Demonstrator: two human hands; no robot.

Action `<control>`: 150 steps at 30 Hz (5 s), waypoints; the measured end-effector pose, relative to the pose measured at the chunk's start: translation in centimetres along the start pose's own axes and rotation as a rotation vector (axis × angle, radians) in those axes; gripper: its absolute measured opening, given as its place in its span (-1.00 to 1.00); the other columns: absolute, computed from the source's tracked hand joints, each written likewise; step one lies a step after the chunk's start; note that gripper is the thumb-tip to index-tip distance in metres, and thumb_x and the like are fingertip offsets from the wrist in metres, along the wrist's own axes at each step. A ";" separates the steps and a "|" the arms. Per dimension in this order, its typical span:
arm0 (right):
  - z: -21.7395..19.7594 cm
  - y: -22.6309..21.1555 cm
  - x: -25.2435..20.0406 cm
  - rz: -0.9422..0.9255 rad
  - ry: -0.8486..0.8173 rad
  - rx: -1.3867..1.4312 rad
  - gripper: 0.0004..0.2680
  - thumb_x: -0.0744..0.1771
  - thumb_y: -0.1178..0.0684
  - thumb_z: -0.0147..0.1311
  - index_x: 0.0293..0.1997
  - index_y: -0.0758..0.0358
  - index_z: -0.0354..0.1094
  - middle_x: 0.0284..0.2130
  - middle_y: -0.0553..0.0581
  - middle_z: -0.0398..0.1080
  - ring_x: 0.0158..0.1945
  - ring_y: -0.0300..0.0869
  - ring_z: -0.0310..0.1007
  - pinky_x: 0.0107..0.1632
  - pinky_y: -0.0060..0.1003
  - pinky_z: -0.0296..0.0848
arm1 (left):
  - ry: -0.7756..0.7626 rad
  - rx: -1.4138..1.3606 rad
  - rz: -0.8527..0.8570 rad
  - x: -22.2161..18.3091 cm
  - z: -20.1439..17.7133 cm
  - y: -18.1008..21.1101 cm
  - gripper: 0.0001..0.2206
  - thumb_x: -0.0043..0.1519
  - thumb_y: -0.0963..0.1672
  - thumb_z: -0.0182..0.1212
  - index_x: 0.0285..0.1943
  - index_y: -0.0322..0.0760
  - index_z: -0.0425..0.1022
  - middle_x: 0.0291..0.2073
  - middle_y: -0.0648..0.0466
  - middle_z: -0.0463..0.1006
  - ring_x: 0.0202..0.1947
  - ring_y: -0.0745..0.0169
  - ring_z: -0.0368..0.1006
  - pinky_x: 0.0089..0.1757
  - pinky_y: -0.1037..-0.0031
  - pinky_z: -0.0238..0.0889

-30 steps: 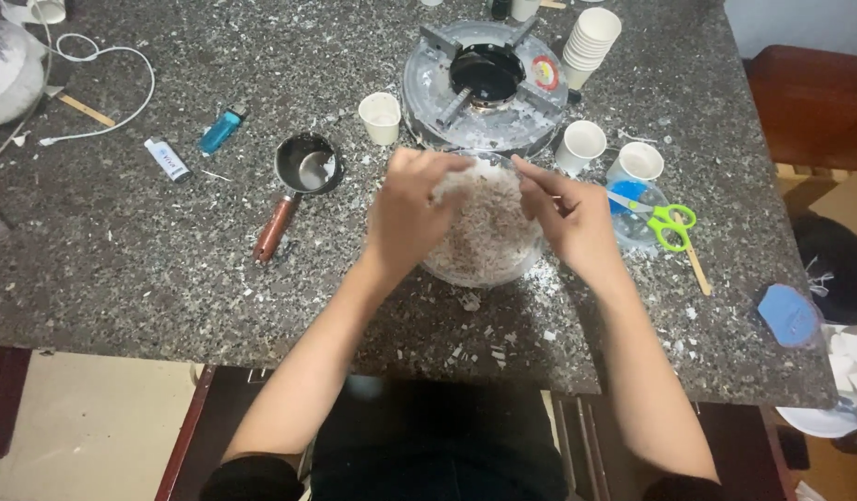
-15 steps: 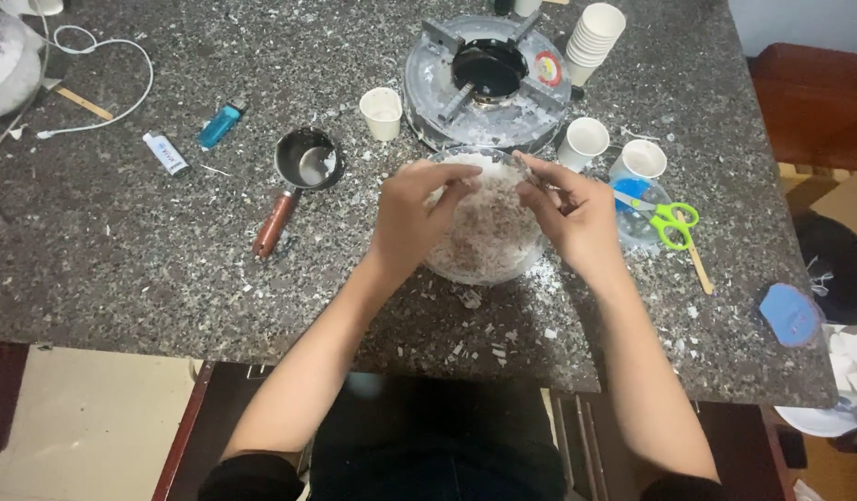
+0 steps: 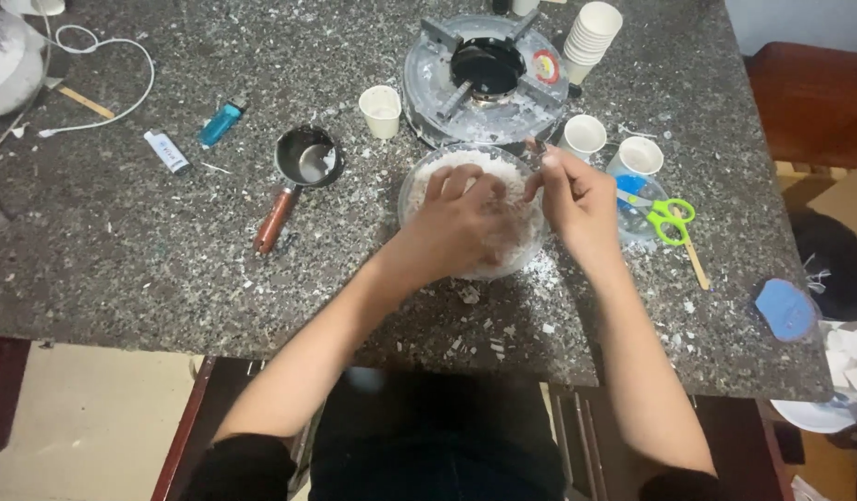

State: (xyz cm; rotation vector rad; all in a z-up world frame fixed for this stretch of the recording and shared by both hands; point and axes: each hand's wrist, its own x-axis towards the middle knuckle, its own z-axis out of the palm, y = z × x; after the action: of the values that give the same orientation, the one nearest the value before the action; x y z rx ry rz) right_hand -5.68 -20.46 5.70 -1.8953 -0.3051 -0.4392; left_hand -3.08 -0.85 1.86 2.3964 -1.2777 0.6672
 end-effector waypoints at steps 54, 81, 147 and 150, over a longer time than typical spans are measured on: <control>-1.7 -0.3 -0.6 -0.009 0.139 0.026 -0.76 0.50 0.18 -0.13 -0.28 0.31 0.46 -0.60 0.15 0.40 -0.65 -0.29 0.25 -0.34 -0.34 0.36 | 0.006 -0.031 0.004 1.4 -2.1 -4.6 -0.78 0.02 -0.01 0.52 -0.20 0.19 0.60 0.12 0.17 0.31 0.28 0.03 0.14 0.21 0.07 0.00; -0.6 5.3 -3.3 -0.082 0.322 -0.631 -0.62 0.52 -0.01 -0.03 -0.51 0.15 0.04 -0.61 0.04 0.08 -0.43 -0.16 0.00 -0.12 -0.15 0.01 | 0.511 -0.460 -0.296 -0.5 2.2 -4.7 -0.50 0.46 0.02 0.03 0.43 -0.42 0.21 0.31 -0.17 0.36 0.37 -0.04 0.27 0.40 0.09 0.16; 2.2 3.4 0.2 0.278 0.240 -0.132 -0.68 0.45 0.08 0.07 -0.57 0.22 0.33 -0.71 0.06 0.34 -0.69 -0.41 0.00 -0.58 -0.53 -0.05 | 0.364 -0.384 -0.168 -1.3 0.6 -3.1 -0.72 0.17 0.15 0.40 -0.17 0.07 0.62 -0.15 0.22 0.41 0.18 0.05 0.21 0.25 -0.12 -0.10; 2.1 3.7 0.4 0.287 0.244 -0.134 -0.68 0.46 0.08 0.07 -0.56 0.22 0.33 -0.71 0.08 0.34 -0.71 -0.41 -0.03 -0.60 -0.53 -0.06 | 0.313 -0.336 -0.164 -1.5 1.3 -3.2 -0.79 0.17 0.09 0.43 -0.19 0.10 0.63 -0.18 0.26 0.40 0.16 0.12 0.22 0.24 -0.13 -0.14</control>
State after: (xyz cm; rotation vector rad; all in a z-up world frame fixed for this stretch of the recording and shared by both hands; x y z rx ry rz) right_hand -3.47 -19.79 2.04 -1.9530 0.1602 -0.4982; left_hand -0.80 1.21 -0.26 2.0040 -0.9653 0.6844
